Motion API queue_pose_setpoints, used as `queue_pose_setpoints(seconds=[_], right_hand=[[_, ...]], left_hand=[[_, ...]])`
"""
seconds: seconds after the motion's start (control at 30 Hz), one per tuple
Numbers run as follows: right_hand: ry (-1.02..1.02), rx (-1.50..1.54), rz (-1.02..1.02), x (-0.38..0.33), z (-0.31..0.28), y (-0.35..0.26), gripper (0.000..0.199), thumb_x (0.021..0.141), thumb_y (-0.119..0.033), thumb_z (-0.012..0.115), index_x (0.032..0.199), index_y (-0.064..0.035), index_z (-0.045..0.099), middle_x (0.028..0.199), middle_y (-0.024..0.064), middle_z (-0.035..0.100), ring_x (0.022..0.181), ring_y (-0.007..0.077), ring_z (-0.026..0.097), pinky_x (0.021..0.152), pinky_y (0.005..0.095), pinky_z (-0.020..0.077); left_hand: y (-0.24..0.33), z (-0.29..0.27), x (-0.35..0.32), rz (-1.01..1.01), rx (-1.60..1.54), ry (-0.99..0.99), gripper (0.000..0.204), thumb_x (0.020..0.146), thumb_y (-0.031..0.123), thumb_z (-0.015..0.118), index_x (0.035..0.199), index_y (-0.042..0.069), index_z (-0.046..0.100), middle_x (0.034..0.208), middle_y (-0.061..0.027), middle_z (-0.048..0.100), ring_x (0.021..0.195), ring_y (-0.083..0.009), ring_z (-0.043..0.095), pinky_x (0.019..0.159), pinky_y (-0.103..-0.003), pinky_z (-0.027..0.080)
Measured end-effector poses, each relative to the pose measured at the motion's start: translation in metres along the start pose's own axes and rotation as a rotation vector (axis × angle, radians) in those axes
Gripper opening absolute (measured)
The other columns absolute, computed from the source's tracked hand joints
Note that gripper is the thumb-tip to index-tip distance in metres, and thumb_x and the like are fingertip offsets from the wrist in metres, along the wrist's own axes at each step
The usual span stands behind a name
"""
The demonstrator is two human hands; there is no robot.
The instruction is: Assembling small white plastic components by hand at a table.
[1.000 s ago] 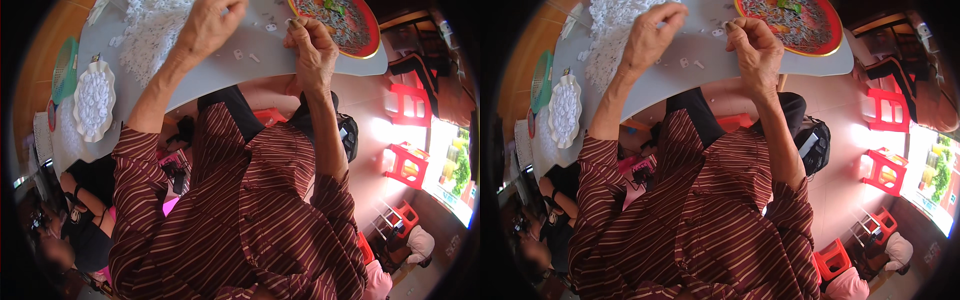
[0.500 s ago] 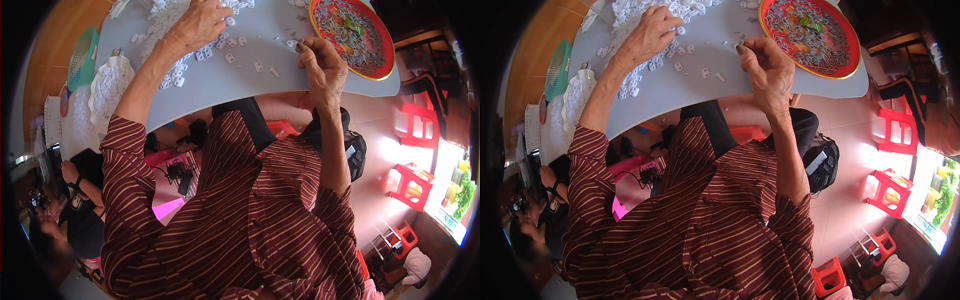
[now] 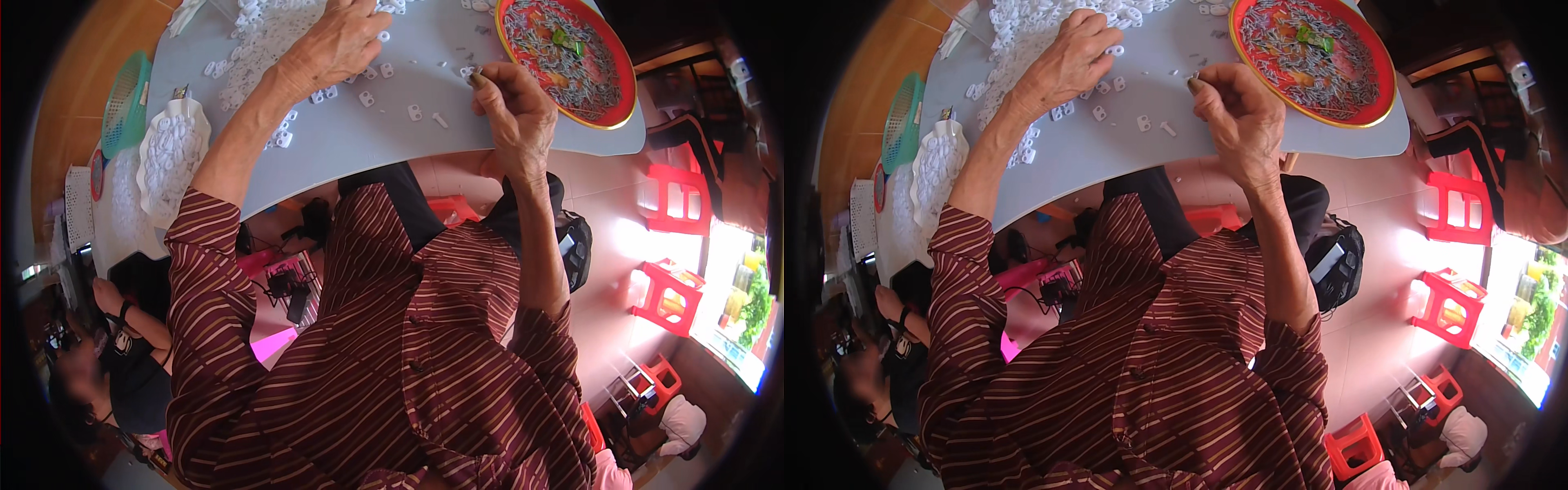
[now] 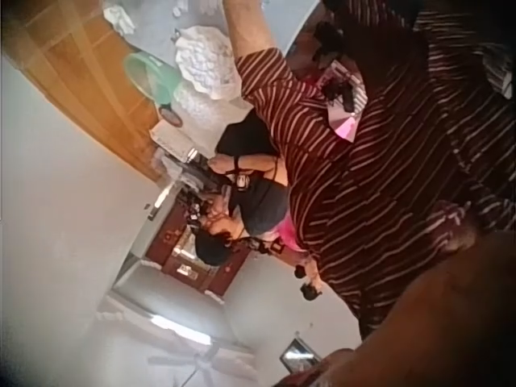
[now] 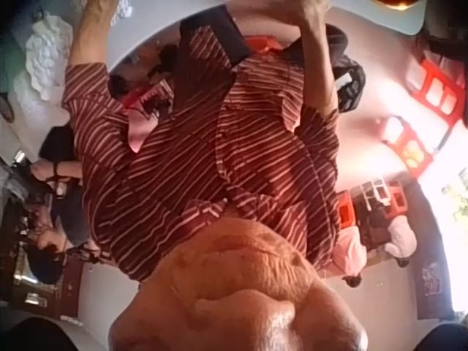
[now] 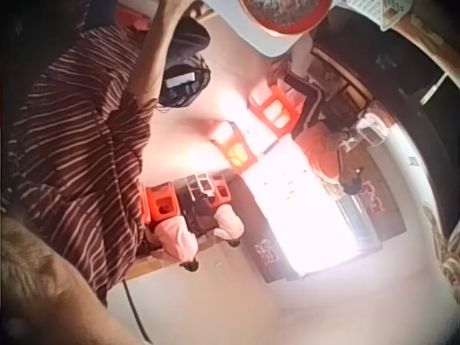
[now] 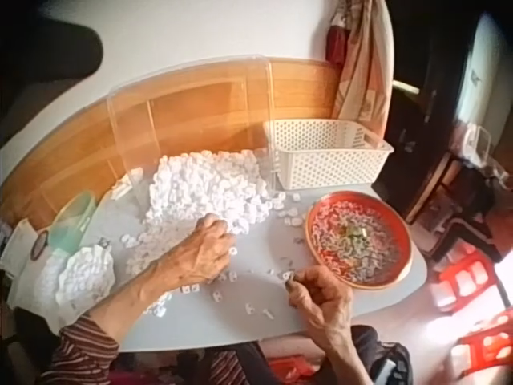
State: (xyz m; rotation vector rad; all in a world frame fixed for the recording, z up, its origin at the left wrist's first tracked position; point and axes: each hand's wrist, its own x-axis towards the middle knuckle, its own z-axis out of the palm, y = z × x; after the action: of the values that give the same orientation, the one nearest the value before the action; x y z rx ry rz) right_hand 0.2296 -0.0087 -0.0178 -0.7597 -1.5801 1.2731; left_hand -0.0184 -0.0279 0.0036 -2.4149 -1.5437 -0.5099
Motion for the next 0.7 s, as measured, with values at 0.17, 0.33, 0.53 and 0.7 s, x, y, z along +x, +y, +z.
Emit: queue_pose_setpoints(seconds=[0.17,0.33,0.53,0.7], right_hand=[[-0.082,0.023,0.010,0.003,0.003,-0.002,0.012,0.084,-0.005,0.064,0.091,0.0032,0.060,0.075,0.0033,0.062,0.069,0.0085,0.061,0.065,0.0207,0.0491],[-0.098,0.138,0.059,0.015,0.008,-0.005,0.013,0.085,-0.007,0.062,0.092,0.0034,0.059,0.078,0.0061,0.064,0.070,0.0103,0.061,0.065,0.0217,0.0499],[-0.059,0.340,0.031,0.022,0.014,0.007,0.014,0.088,-0.011,0.061,0.093,0.0013,0.059,0.082,0.0062,0.065,0.077,0.0109,0.062,0.069,0.0229,0.0496],[-0.126,0.276,-0.006,0.022,0.013,0.008,0.013,0.088,-0.010,0.061,0.092,0.0014,0.059,0.083,0.0052,0.065,0.078,0.0105,0.062,0.070,0.0225,0.0499]], left_hand=[[0.007,0.004,0.005,0.037,-0.046,0.049,0.022,0.076,0.005,0.062,0.097,0.003,0.057,0.091,-0.0095,0.053,0.097,-0.0264,0.049,0.089,-0.035,0.040],[0.034,0.002,0.008,-0.463,-0.596,-0.083,0.018,0.084,0.008,0.059,0.101,0.002,0.058,0.081,-0.0049,0.058,0.077,-0.0147,0.055,0.074,-0.027,0.046],[0.047,0.016,0.001,-0.460,-1.181,0.076,0.018,0.088,0.013,0.055,0.100,0.001,0.062,0.078,-0.0013,0.064,0.072,-0.0065,0.056,0.066,-0.021,0.047],[0.061,0.015,0.001,-0.507,-1.252,0.104,0.021,0.088,0.014,0.055,0.106,0.003,0.062,0.080,-0.0019,0.064,0.074,-0.0068,0.057,0.069,-0.021,0.046]])
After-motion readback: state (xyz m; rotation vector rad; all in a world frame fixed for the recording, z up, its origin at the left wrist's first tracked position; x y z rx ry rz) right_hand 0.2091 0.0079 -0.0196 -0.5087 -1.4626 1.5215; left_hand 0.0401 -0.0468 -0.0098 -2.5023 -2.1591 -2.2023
